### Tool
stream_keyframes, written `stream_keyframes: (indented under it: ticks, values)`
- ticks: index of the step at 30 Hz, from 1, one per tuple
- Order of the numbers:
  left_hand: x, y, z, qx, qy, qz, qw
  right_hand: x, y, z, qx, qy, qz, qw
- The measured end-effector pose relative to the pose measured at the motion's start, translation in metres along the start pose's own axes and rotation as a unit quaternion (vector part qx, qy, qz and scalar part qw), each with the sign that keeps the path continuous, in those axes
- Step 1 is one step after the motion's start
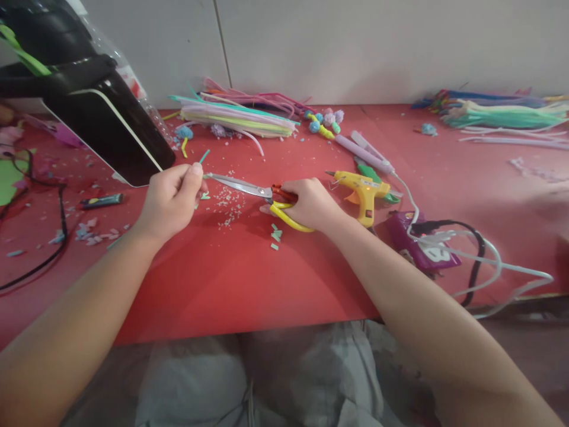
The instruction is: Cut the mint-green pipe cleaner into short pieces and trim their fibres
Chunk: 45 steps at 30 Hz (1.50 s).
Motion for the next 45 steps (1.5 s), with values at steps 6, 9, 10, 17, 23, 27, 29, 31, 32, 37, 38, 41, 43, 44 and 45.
stream_keyframes:
  ticks: [6, 9, 10, 17, 23, 27, 29, 31, 32, 37, 38, 41, 43, 44, 45]
  values:
    - [-0.0001, 0.0001, -0.0001, -0.004, 0.005, 0.002, 1.0, 0.0002, 0.0012, -0.0011, -0.002, -0.002, -0.003, 1.0]
    - [0.0004, 0.0007, 0.0025, -0.002, 0.009, -0.001, 1.0, 0.0026, -0.0002, -0.0002, -0.008, 0.014, -0.002, 1.0]
    - [0.0005, 0.0008, 0.0036, 0.0, 0.01, -0.002, 1.0, 0.0033, -0.0007, 0.0001, -0.009, 0.018, -0.002, 1.0]
    - [-0.0006, 0.0006, 0.0064, 0.012, -0.004, -0.001, 1.0, 0.0012, -0.0009, -0.0001, -0.002, 0.009, -0.004, 1.0]
    - [-0.0011, 0.0004, 0.0042, 0.006, -0.004, 0.001, 1.0, 0.0011, -0.0005, 0.0005, 0.004, 0.01, -0.001, 1.0]
    - [-0.0012, 0.0007, 0.0031, 0.006, 0.001, 0.002, 1.0, 0.0004, 0.0004, 0.0, 0.007, 0.005, 0.0, 1.0]
    - [-0.0014, 0.0007, 0.0025, 0.005, -0.002, 0.003, 1.0, -0.0003, 0.0009, -0.0007, 0.009, 0.0, 0.0, 1.0]
    - [-0.0019, 0.0005, 0.0022, 0.004, -0.006, 0.006, 1.0, -0.0006, 0.0011, -0.0009, 0.01, -0.005, 0.0, 1.0]
    - [-0.0021, 0.0003, 0.0024, 0.003, -0.008, 0.007, 1.0, -0.0003, 0.0009, -0.0009, 0.009, -0.006, -0.001, 1.0]
    - [-0.0012, 0.0003, 0.0059, 0.004, -0.005, 0.0, 1.0, 0.0034, -0.0013, -0.0006, -0.005, 0.009, -0.008, 1.0]
    - [-0.0011, 0.0003, 0.0062, 0.003, -0.005, -0.001, 1.0, 0.0037, -0.0016, -0.0002, -0.006, 0.01, -0.008, 1.0]
    - [-0.0014, 0.0006, 0.0061, 0.002, 0.0, 0.002, 1.0, 0.0026, -0.0017, 0.0006, -0.004, 0.007, 0.0, 1.0]
    - [-0.0015, 0.0007, 0.005, 0.003, 0.004, 0.003, 1.0, 0.0013, -0.0013, 0.0003, -0.005, 0.006, 0.006, 1.0]
    - [-0.0015, 0.0007, 0.0044, 0.004, 0.005, 0.004, 1.0, 0.0008, -0.0011, 0.0001, -0.005, 0.006, 0.008, 1.0]
    - [-0.0014, 0.0007, 0.0037, 0.003, 0.005, 0.004, 1.0, 0.0006, -0.0009, 0.0, -0.006, 0.006, 0.009, 1.0]
Point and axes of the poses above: each hand's wrist, its own y-axis towards the middle knuckle, its own x-axis out of the back of the hand, z = x × y, the point moved 9 cm from there along y, towards the middle knuckle, and after that the axes turned 8 degrees about -y, right-handed, at the moved point
